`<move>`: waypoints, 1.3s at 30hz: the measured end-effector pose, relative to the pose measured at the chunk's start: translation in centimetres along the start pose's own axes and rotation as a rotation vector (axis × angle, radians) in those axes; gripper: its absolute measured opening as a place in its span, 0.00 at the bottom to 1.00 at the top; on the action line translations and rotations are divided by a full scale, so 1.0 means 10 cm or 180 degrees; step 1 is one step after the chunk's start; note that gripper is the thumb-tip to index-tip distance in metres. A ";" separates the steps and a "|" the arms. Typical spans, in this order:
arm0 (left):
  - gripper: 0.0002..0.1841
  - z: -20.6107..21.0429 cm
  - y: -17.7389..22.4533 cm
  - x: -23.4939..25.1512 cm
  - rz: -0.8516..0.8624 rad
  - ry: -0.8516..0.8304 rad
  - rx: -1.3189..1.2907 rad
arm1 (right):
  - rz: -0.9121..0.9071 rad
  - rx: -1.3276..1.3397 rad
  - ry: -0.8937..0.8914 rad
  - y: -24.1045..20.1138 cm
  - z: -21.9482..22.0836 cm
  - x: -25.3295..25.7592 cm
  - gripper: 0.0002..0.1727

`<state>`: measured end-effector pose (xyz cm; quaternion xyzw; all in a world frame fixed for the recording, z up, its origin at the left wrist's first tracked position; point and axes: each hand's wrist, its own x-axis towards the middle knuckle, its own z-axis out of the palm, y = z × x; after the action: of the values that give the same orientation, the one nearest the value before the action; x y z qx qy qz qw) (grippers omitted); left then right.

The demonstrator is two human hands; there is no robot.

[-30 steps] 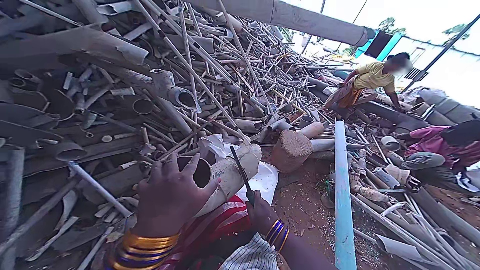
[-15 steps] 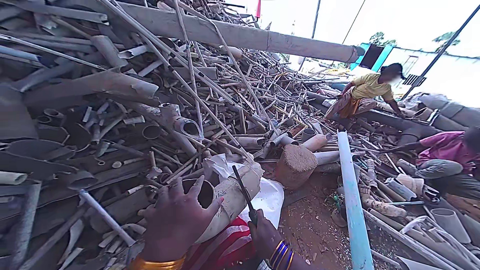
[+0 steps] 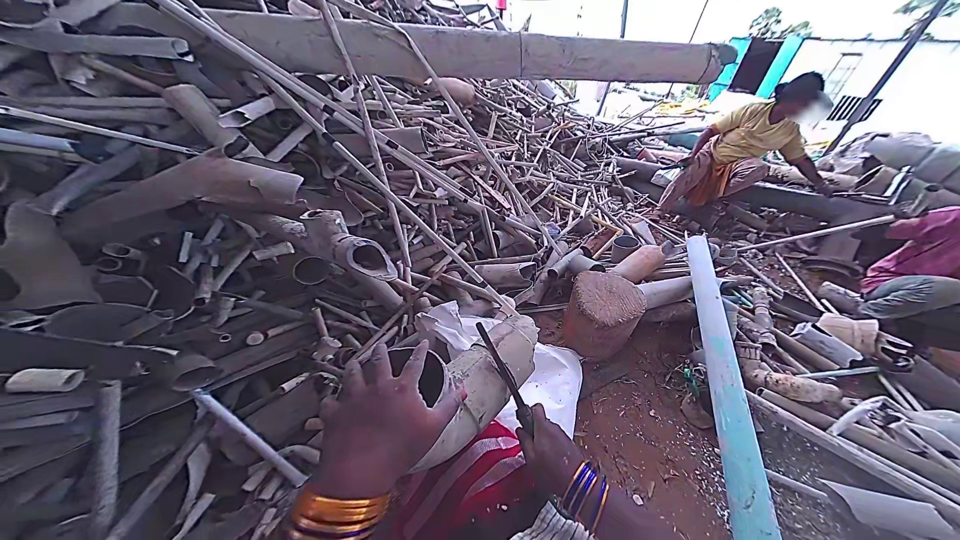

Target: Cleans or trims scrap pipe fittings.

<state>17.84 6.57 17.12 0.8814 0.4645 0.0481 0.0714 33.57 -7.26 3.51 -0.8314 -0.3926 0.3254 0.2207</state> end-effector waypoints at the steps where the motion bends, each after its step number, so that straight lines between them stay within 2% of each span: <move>1: 0.50 -0.03 0.00 0.00 0.0015 -0.0113 0.0103 | 0.0004 0.0010 -0.0020 0.00 0.00 -0.01 0.24; 5: 0.58 -0.21 0.06 0.04 0.0133 -0.0754 0.0510 | 0.0044 0.0023 0.0010 0.01 -0.03 -0.01 0.24; 11: 0.58 -0.25 0.04 0.13 0.0520 -0.0705 0.0323 | 0.0131 0.0083 0.0058 0.03 -0.03 0.02 0.24; 16: 0.56 -0.15 0.16 0.07 0.0608 -0.0478 0.0312 | 0.0245 0.0043 0.0067 0.05 -0.01 0.04 0.25; 20: 0.54 -0.25 0.31 0.11 0.0448 -0.0778 0.0451 | 0.0317 -0.0132 0.0067 0.02 -0.05 0.06 0.25; 22: 0.53 -0.29 0.30 0.12 0.0398 -0.0940 0.0399 | 0.0161 0.0030 0.0111 0.04 -0.07 0.00 0.28; 24: 0.52 -0.29 0.22 0.12 0.0385 -0.0955 0.0229 | -0.0107 0.0704 0.0371 0.10 -0.08 -0.06 0.34; 26: 0.52 -0.25 0.11 0.10 0.0475 -0.0868 0.0015 | -0.0326 0.1417 0.0903 0.15 -0.13 -0.13 0.36; 28: 0.51 -0.21 0.02 0.08 0.0588 -0.0755 -0.0093 | -0.0659 0.2055 0.1647 0.11 -0.24 -0.20 0.31; 30: 0.52 -0.18 -0.05 0.04 0.0718 -0.0656 -0.0120 | -0.1275 0.2796 0.2241 0.09 -0.39 -0.24 0.20; 33: 0.51 -0.15 -0.10 0.01 0.0895 -0.0538 -0.0113 | -0.1802 0.3161 0.2644 0.05 -0.46 -0.28 0.14; 35: 0.52 -0.14 -0.11 -0.01 0.0949 -0.0498 -0.0113 | -0.1716 0.3018 0.2192 0.08 -0.24 -0.34 0.12; 36: 0.52 -0.14 -0.11 -0.01 0.0958 -0.0502 -0.0094 | -0.1449 0.2730 0.1585 0.10 -0.09 -0.41 0.12; 38: 0.52 -0.14 -0.12 -0.02 0.0951 -0.0527 -0.0133 | -0.0859 0.1933 0.0015 0.17 0.10 -0.52 0.19; 39: 0.52 -0.15 -0.12 -0.03 0.0936 -0.0540 -0.0155 | -0.0771 0.1765 -0.0362 0.20 0.15 -0.54 0.21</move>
<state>16.46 7.17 18.39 0.9387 0.3216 -0.0053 0.1238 30.93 -12.54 3.19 -0.6672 -0.3968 0.4374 0.4539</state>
